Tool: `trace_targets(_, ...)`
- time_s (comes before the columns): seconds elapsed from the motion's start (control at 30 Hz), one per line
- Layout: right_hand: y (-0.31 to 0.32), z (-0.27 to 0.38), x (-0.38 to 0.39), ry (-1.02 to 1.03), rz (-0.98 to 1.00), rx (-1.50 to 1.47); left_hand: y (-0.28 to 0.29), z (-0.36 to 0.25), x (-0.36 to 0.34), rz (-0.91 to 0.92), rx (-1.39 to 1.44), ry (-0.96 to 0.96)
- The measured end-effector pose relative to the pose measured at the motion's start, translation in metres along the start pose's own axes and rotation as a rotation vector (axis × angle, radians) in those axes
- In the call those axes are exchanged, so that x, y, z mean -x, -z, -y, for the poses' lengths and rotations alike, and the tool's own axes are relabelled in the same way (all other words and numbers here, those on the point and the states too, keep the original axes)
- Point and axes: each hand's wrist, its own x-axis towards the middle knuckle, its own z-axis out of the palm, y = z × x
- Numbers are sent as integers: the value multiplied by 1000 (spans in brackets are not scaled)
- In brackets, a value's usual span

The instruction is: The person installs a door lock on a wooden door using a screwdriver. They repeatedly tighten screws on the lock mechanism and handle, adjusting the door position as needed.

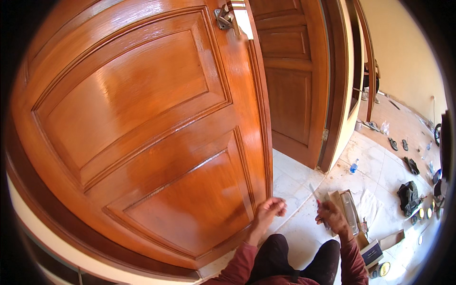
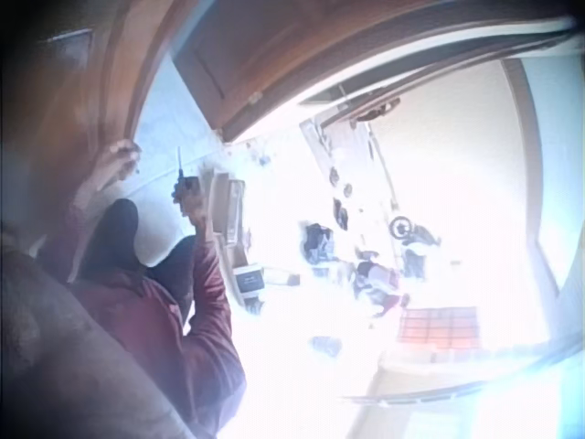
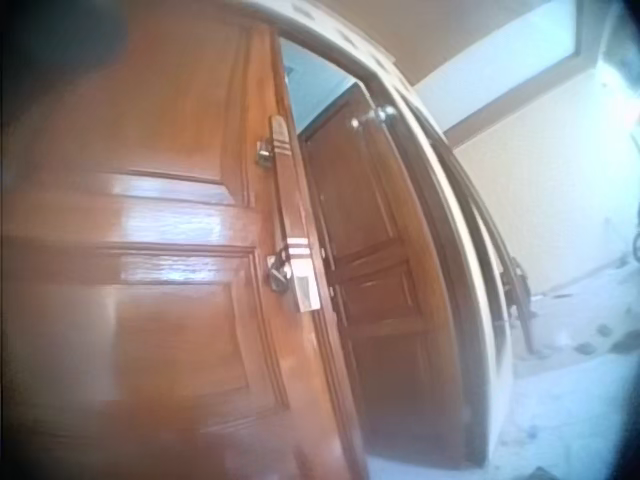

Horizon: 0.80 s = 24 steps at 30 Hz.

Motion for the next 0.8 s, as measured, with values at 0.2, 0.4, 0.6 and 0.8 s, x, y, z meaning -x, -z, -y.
trace_targets(0.2,16,122,49,271,45,317,-56,-101,10,-59,305,-228)
trace_targets(0.4,25,163,88,801,-72,515,-128,-138,10,27,407,-374)
trace_targets(0.6,51,165,77,917,-184,508,-187,-137,-5,138,597,-429)
trace_targets(0.8,76,164,74,947,-144,431,-214,-139,-8,234,667,-458)
